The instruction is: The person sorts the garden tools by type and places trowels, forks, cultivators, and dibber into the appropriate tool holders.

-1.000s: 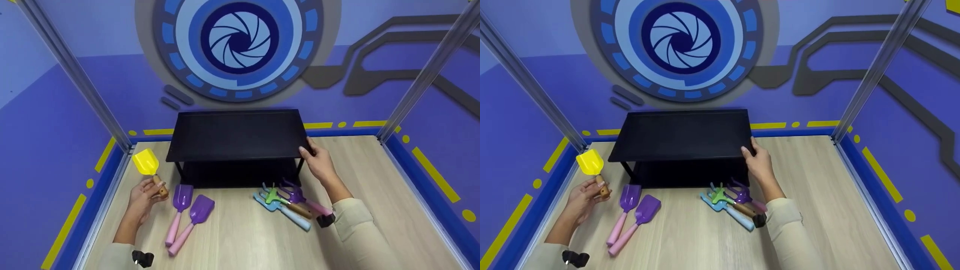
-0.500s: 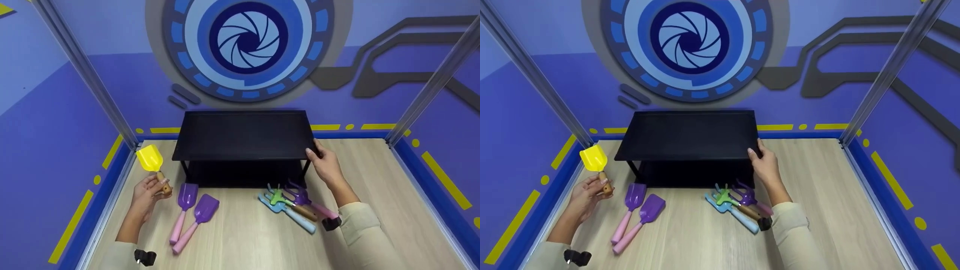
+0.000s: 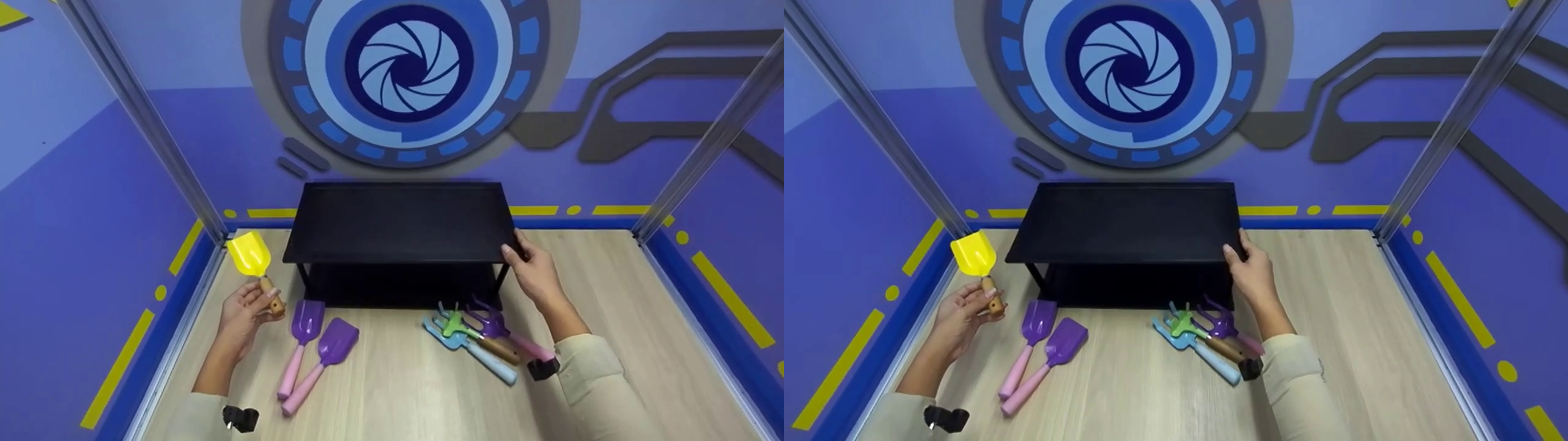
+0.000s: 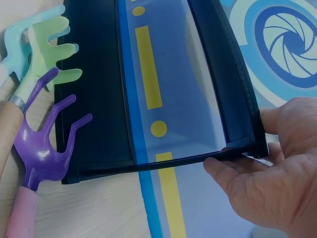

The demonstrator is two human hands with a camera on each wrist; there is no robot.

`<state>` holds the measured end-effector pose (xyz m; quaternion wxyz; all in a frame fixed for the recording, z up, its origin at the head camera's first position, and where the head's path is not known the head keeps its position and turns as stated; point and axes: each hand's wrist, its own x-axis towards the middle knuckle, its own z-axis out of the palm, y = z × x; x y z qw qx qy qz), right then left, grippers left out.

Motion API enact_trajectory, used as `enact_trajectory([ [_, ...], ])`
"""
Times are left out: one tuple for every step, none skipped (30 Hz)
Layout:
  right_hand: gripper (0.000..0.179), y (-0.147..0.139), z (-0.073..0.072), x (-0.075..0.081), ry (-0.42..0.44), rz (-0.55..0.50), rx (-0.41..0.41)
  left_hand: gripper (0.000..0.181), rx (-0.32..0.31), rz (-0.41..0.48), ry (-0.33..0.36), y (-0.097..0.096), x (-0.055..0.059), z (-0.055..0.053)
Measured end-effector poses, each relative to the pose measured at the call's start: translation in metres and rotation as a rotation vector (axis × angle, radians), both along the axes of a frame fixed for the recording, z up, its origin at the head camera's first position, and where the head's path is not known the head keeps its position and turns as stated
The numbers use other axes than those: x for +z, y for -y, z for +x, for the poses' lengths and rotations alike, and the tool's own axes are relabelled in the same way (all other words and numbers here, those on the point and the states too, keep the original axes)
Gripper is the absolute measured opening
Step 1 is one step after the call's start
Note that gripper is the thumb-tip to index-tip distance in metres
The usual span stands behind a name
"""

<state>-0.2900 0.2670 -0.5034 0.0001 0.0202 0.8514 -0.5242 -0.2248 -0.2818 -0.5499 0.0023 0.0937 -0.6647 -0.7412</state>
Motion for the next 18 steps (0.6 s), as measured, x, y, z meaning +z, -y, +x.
enact_trajectory([
  [0.068,0.0,0.0,0.0,0.003,-0.002,-0.001,0.049,-0.002,-0.003,-0.002,0.0,0.0,0.0],
  [0.068,0.0,0.001,0.001,0.004,-0.004,-0.002,0.049,-0.004,-0.005,-0.005,0.0,0.001,0.0],
  [0.068,0.0,0.0,0.001,0.003,-0.007,-0.003,0.048,-0.006,-0.007,-0.008,0.0,0.001,0.0],
  [0.067,0.0,0.001,0.001,0.004,-0.012,-0.002,0.048,-0.006,-0.008,-0.01,0.0,0.002,0.0],
  [0.067,0.0,0.001,0.001,0.002,-0.017,-0.002,0.047,-0.007,-0.008,-0.013,0.0,0.002,0.0],
  [0.067,0.0,0.0,0.001,-0.001,-0.02,-0.003,0.047,-0.007,-0.011,-0.013,0.001,0.002,0.001],
  [0.067,0.0,0.0,0.0,-0.003,-0.024,-0.004,0.047,-0.008,-0.014,-0.013,0.001,0.003,0.001],
  [0.067,0.001,0.0,0.0,-0.005,-0.027,-0.005,0.047,-0.008,-0.016,-0.011,0.002,0.003,0.001],
  [0.067,0.001,0.0,0.0,-0.007,-0.027,-0.005,0.047,-0.008,-0.021,-0.01,0.002,0.003,0.001],
  [0.067,0.002,0.0,-0.001,-0.008,-0.027,-0.006,0.047,-0.007,-0.025,-0.007,0.003,0.003,0.002],
  [0.067,0.002,0.0,-0.002,-0.01,-0.026,-0.008,0.048,-0.008,-0.029,-0.005,0.003,0.003,0.002],
  [0.067,0.002,0.0,-0.002,-0.011,-0.024,-0.009,0.048,-0.008,-0.031,-0.003,0.003,0.004,0.002],
  [0.067,0.002,0.001,-0.002,-0.01,-0.025,-0.011,0.049,-0.01,-0.033,-0.004,0.003,0.005,0.002],
  [0.067,0.002,0.001,-0.003,-0.01,-0.023,-0.013,0.049,-0.01,-0.034,-0.006,0.003,0.005,0.001],
  [0.067,0.001,0.001,-0.003,-0.011,-0.022,-0.013,0.05,-0.01,-0.038,-0.008,0.003,0.006,0.001],
  [0.067,0.001,0.001,-0.003,-0.011,-0.022,-0.014,0.05,-0.011,-0.04,-0.011,0.003,0.008,0.0],
  [0.067,0.001,0.001,-0.004,-0.012,-0.022,-0.013,0.051,-0.013,-0.047,-0.015,0.002,0.009,0.0],
  [0.067,0.001,0.001,-0.004,-0.014,-0.022,-0.012,0.05,-0.012,-0.047,-0.017,0.002,0.011,-0.001],
])
